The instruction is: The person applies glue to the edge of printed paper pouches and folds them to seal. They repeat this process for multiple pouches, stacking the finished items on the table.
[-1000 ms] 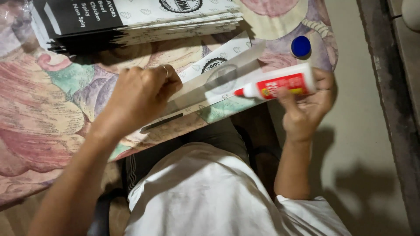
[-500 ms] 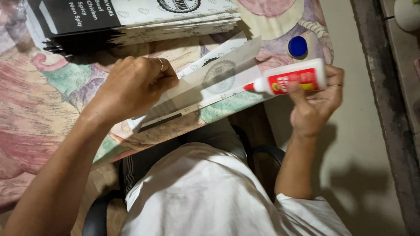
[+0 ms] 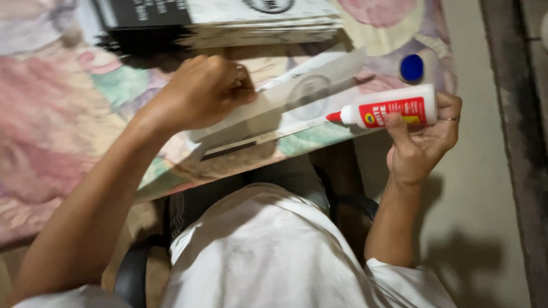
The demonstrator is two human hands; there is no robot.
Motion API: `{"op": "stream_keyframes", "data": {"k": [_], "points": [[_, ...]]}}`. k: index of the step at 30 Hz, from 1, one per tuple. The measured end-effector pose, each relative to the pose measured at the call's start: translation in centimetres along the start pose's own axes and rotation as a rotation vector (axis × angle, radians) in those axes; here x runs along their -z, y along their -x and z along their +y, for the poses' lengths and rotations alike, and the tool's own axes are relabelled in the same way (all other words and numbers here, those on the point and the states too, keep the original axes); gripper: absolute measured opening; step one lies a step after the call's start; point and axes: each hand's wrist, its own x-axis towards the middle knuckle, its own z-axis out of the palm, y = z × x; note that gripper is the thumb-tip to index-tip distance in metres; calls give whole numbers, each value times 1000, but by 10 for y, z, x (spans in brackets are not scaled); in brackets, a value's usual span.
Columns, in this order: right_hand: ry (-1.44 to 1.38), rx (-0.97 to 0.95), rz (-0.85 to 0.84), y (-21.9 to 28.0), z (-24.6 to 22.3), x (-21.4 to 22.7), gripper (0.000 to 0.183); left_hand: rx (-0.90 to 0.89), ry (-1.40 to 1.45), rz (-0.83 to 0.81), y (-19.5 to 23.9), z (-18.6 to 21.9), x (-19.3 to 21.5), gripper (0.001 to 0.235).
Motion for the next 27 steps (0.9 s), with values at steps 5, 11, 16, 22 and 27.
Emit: {"op": "stream_keyframes", "data": {"k": [5, 11, 16, 22, 27], "points": [[21, 86, -131, 13, -32, -49, 47, -106, -6, 66, -13, -26, -8, 18], [33, -21, -245, 41, -51, -87, 47, -179, 99, 62, -19, -37, -6, 18], [-50, -99, -295, 55, -64, -111, 46, -108, 191, 23, -17, -35, -5, 18], [-73, -98, -359, 63, -72, -124, 47, -193, 173, 69, -22, -43, -13, 12], [-629, -195, 34, 62, -15, -77, 45, -58, 45, 54, 2, -11, -12, 18]]}}
